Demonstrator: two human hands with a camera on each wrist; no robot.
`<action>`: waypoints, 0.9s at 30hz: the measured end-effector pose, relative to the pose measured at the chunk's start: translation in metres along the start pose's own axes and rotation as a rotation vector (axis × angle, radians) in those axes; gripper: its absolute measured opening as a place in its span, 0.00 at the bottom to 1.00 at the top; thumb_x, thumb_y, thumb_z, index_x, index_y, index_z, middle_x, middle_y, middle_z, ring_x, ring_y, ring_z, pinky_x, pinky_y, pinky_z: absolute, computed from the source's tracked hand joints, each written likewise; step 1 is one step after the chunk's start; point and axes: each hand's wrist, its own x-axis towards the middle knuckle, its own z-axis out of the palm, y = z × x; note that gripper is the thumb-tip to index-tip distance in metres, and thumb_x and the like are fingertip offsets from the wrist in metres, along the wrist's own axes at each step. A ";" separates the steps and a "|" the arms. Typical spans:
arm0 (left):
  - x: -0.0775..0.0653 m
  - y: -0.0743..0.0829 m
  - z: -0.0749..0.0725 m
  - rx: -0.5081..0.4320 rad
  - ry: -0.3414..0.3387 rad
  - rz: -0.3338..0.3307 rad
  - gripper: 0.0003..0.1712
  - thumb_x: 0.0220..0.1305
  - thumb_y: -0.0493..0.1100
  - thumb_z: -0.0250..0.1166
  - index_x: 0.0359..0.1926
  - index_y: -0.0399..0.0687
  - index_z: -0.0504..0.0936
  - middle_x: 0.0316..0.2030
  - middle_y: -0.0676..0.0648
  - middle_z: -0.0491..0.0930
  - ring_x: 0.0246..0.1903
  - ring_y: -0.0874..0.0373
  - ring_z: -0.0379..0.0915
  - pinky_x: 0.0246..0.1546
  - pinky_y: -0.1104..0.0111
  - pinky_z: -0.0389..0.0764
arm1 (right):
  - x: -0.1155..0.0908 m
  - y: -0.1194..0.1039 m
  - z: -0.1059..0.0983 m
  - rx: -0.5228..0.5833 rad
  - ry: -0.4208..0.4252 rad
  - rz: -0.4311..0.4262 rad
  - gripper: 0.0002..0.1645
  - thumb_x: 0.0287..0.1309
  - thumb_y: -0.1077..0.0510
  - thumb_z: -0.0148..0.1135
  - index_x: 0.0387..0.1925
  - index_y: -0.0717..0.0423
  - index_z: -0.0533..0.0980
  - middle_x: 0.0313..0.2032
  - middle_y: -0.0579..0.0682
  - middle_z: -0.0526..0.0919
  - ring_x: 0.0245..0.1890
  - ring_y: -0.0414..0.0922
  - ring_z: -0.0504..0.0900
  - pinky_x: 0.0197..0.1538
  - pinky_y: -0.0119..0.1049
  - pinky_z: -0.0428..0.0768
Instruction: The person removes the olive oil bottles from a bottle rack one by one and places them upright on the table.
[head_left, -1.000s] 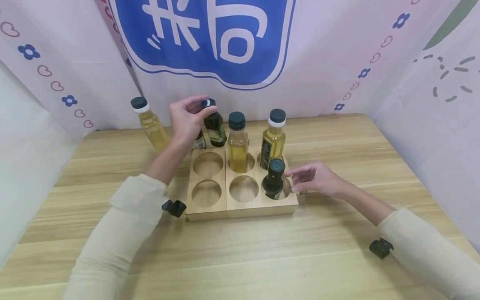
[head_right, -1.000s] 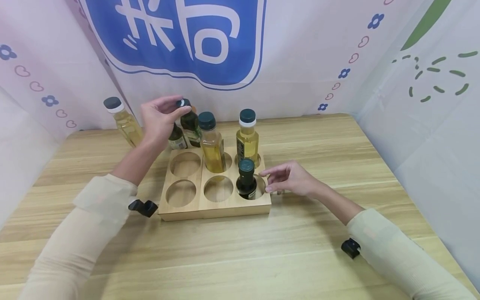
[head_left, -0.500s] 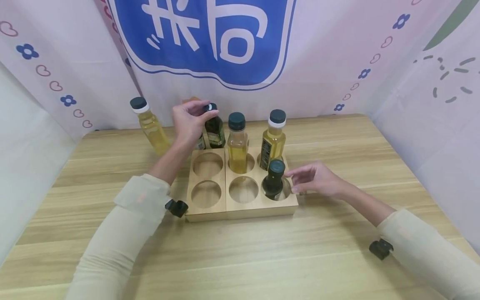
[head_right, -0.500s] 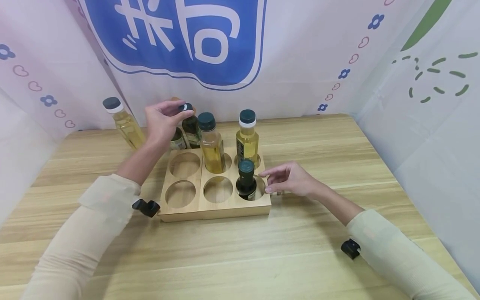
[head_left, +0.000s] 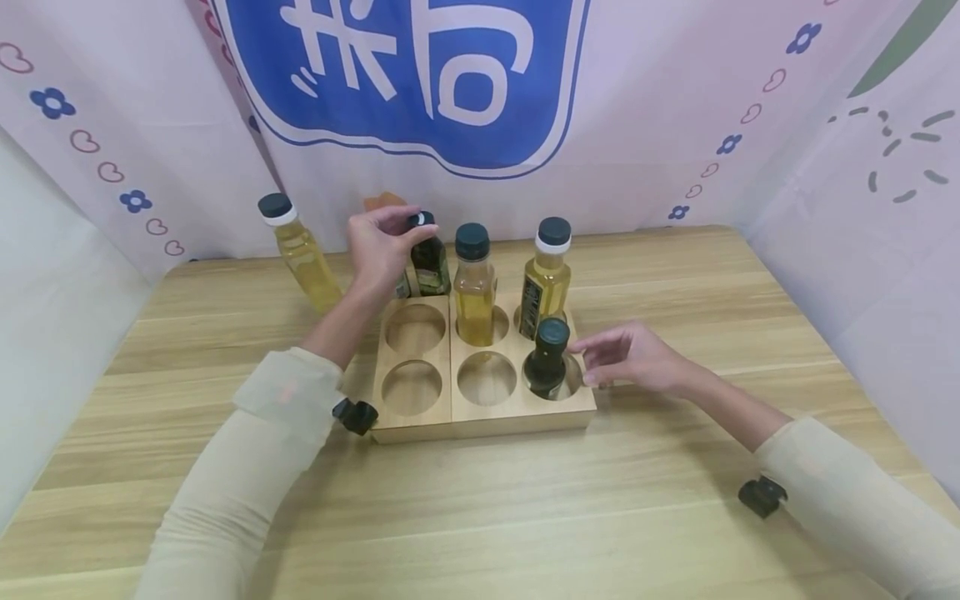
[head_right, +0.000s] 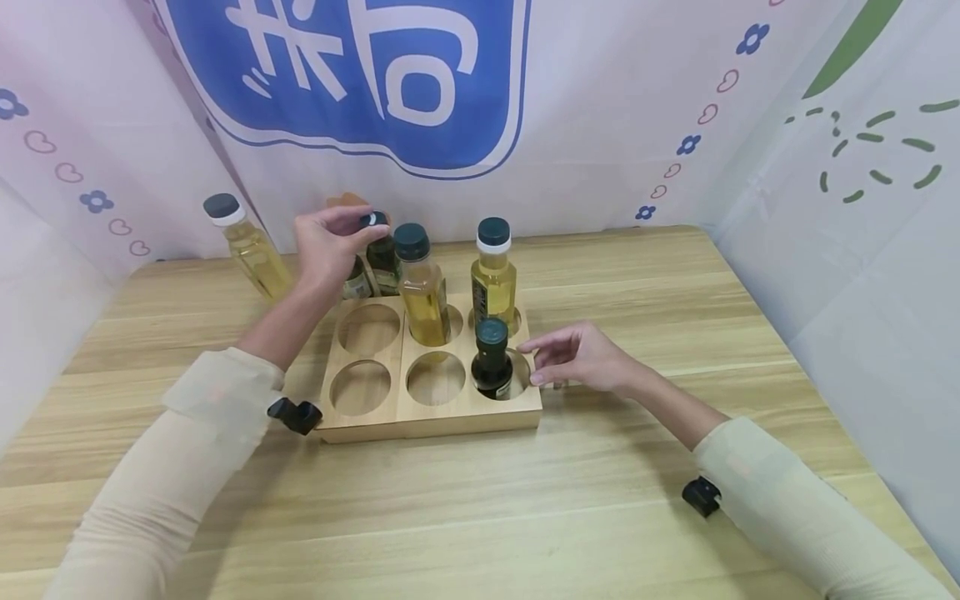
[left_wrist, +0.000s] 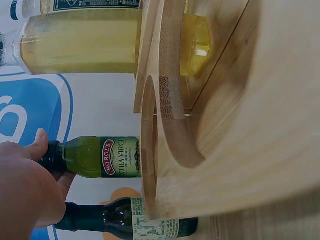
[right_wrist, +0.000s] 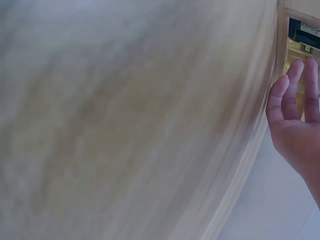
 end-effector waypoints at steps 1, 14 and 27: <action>0.000 0.000 0.000 0.007 -0.001 0.000 0.22 0.56 0.35 0.79 0.52 0.33 0.87 0.52 0.37 0.87 0.53 0.51 0.85 0.54 0.70 0.85 | 0.000 0.000 0.000 0.000 0.000 0.001 0.29 0.52 0.73 0.73 0.57 0.76 0.76 0.35 0.55 0.90 0.31 0.41 0.86 0.35 0.34 0.88; -0.001 -0.001 -0.001 0.112 -0.039 -0.039 0.21 0.57 0.37 0.79 0.52 0.36 0.88 0.52 0.38 0.87 0.53 0.50 0.85 0.54 0.68 0.85 | 0.000 -0.001 0.001 -0.010 0.001 0.021 0.29 0.52 0.73 0.73 0.58 0.75 0.77 0.36 0.57 0.89 0.32 0.42 0.87 0.36 0.35 0.88; 0.000 0.000 -0.003 0.135 -0.039 -0.035 0.21 0.58 0.37 0.79 0.52 0.35 0.88 0.52 0.37 0.87 0.53 0.50 0.85 0.53 0.68 0.85 | -0.002 -0.003 0.001 -0.018 0.012 0.031 0.28 0.53 0.73 0.73 0.56 0.77 0.77 0.37 0.60 0.89 0.33 0.42 0.87 0.37 0.34 0.88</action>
